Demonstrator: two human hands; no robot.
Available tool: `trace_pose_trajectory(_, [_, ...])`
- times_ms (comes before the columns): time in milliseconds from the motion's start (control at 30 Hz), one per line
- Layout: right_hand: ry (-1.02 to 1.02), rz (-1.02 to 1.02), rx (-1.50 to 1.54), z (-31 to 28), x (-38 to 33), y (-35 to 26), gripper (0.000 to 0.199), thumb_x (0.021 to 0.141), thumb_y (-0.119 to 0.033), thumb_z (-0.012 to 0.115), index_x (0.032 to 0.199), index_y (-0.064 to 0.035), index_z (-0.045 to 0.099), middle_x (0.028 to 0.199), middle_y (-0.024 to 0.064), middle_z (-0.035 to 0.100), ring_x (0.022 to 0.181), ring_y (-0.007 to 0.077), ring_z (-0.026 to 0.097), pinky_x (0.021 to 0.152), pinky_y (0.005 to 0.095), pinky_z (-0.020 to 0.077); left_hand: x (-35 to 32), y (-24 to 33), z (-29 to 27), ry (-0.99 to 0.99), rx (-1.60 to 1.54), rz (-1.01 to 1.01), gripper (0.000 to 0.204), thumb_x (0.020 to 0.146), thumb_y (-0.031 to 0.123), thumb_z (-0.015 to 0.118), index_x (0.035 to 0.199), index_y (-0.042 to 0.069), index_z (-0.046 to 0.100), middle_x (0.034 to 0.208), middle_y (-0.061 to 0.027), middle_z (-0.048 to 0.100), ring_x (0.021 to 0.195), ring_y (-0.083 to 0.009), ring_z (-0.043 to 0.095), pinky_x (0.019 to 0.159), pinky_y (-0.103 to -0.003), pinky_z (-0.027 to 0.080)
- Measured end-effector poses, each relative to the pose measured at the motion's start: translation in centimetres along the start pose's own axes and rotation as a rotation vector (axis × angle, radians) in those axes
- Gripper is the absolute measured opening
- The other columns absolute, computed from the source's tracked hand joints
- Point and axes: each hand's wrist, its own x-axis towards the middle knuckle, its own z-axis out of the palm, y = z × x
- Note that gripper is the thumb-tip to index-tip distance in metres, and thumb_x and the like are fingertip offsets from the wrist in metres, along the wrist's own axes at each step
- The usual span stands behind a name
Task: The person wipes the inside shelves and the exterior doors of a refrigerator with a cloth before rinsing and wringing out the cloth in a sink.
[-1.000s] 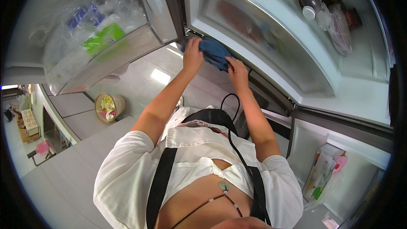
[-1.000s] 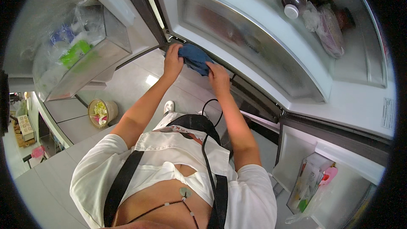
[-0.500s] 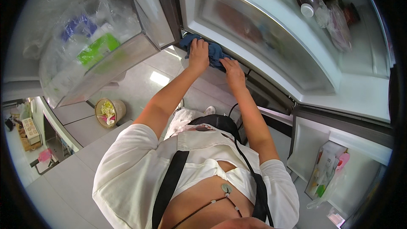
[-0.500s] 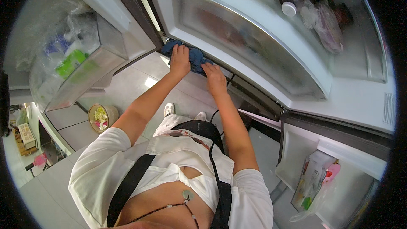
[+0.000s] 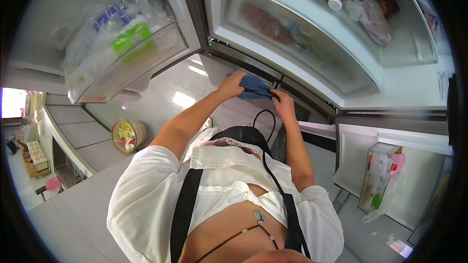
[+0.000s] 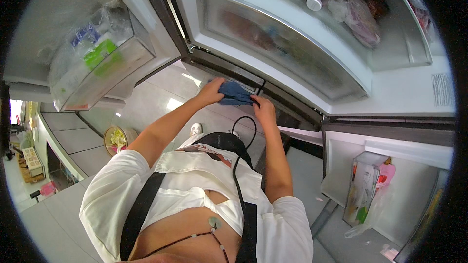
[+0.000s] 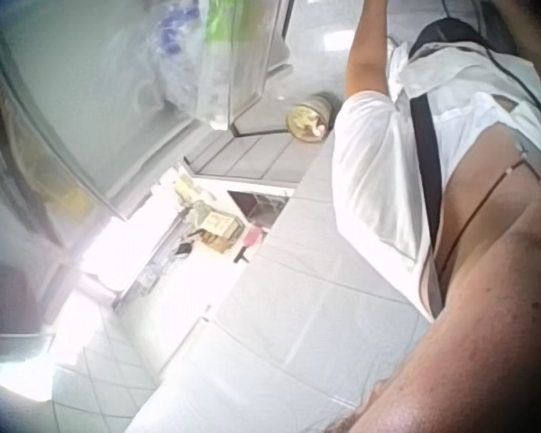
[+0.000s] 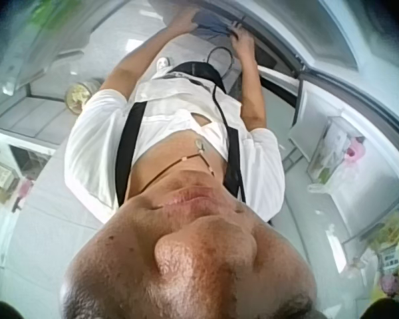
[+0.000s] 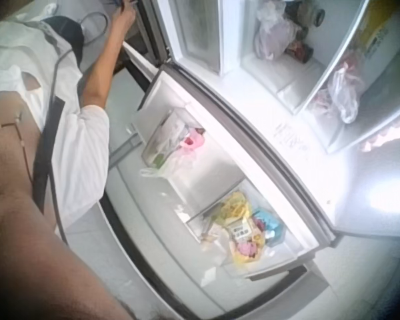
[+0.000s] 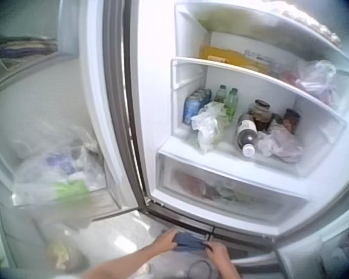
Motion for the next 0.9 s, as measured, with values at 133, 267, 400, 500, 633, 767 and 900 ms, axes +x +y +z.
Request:
trace_pose_trajectory(133, [0.147, 0.17, 0.26, 0.3, -2.4, 1.9, 0.022, 0.08, -0.006, 0.055, 0.1, -0.0069, 0.063, 0.094, 0.0102, 0.065, 0.08, 0.0213, 0.062, 0.071, 0.0291, 0.0479, -4.7, -6.3, -0.9, 0.215, -0.097, -0.196, 0.051, 0.062, 0.009, 0.058, 0.111, 0.002, 0.045, 0.102, -0.0206, 0.052, 0.09, -0.0339, 0.054, 0.081, -0.036, 0.043])
trace_pose_trajectory(267, [0.243, 0.419, 0.631, 0.6, -3.1, 0.4, 0.018, 0.084, -0.009, 0.054, 0.098, -0.002, 0.062, 0.088, 0.0062, 0.065, 0.072, 0.0123, 0.062, 0.062, 0.0238, 0.0475, -7.3, -5.8, -5.3, 0.267, -0.504, -0.375, 0.05, 0.065, 0.006, 0.055, 0.114, 0.004, 0.045, 0.101, -0.0127, 0.052, 0.093, -0.0231, 0.051, 0.082, -0.032, 0.042])
trace_pose_trajectory(400, [0.322, 0.482, 0.891, 0.5, -3.3, -3.9, 0.016, 0.086, -0.013, 0.054, 0.097, -0.0045, 0.062, 0.085, 0.0033, 0.063, 0.064, 0.0088, 0.059, 0.053, 0.0203, 0.0426, -8.6, -0.9, -10.1, 0.321, -0.666, -0.306, 0.054, 0.067, 0.0, 0.048, 0.121, 0.005, 0.044, 0.11, -0.0095, 0.05, 0.098, -0.019, 0.051, 0.085, -0.029, 0.042])
trace_pose_trajectory(500, [0.3, 0.481, 0.963, 0.5, -3.7, -6.5, 0.017, 0.086, -0.015, 0.055, 0.099, -0.0058, 0.061, 0.087, 0.002, 0.063, 0.065, 0.0075, 0.058, 0.052, 0.0191, 0.0407, -10.9, -3.6, -12.4, 0.273, -0.824, -0.414, 0.057, 0.065, -0.002, 0.046, 0.122, 0.006, 0.046, 0.108, -0.0104, 0.053, 0.097, -0.0198, 0.053, 0.085, -0.029, 0.043])
trace_pose_trajectory(633, [0.248, 0.413, 0.954, 0.7, -4.6, -11.7, 0.018, 0.087, -0.013, 0.054, 0.102, -0.006, 0.06, 0.089, 0.0019, 0.062, 0.069, 0.0077, 0.057, 0.056, 0.0199, 0.0429, -14.1, -4.4, -15.7, 0.237, -0.841, -0.347, 0.059, 0.063, -0.003, 0.046, 0.122, 0.006, 0.047, 0.102, -0.0109, 0.056, 0.091, -0.0193, 0.055, 0.083, -0.028, 0.044])
trace_pose_trajectory(767, [0.24, 0.037, 0.833, 0.7, -4.0, -20.7, 0.024, 0.085, -0.008, 0.054, 0.109, -0.0074, 0.057, 0.088, 0.0015, 0.062, 0.068, 0.0063, 0.054, 0.057, 0.0186, 0.0413, -16.0, 1.6, -20.3, 0.176, -0.642, -0.239, 0.062, 0.062, 0.0, 0.047, 0.123, 0.007, 0.046, 0.092, -0.0093, 0.055, 0.079, -0.0151, 0.053, 0.074, -0.023, 0.042])
trace_pose_trajectory(900, [0.306, -0.449, 0.436, -1.5, -2.2, -30.7, 0.036, 0.078, -0.001, 0.058, 0.113, -0.0105, 0.056, 0.079, 0.0036, 0.06, 0.063, 0.0107, 0.056, 0.053, 0.0221, 0.0434, -17.1, 4.4, -23.3, 0.251, -0.279, 0.068, 0.056, 0.06, 0.004, 0.048, 0.116, 0.003, 0.051, 0.104, -0.0139, 0.058, 0.096, -0.0227, 0.055, 0.088, -0.03, 0.04])
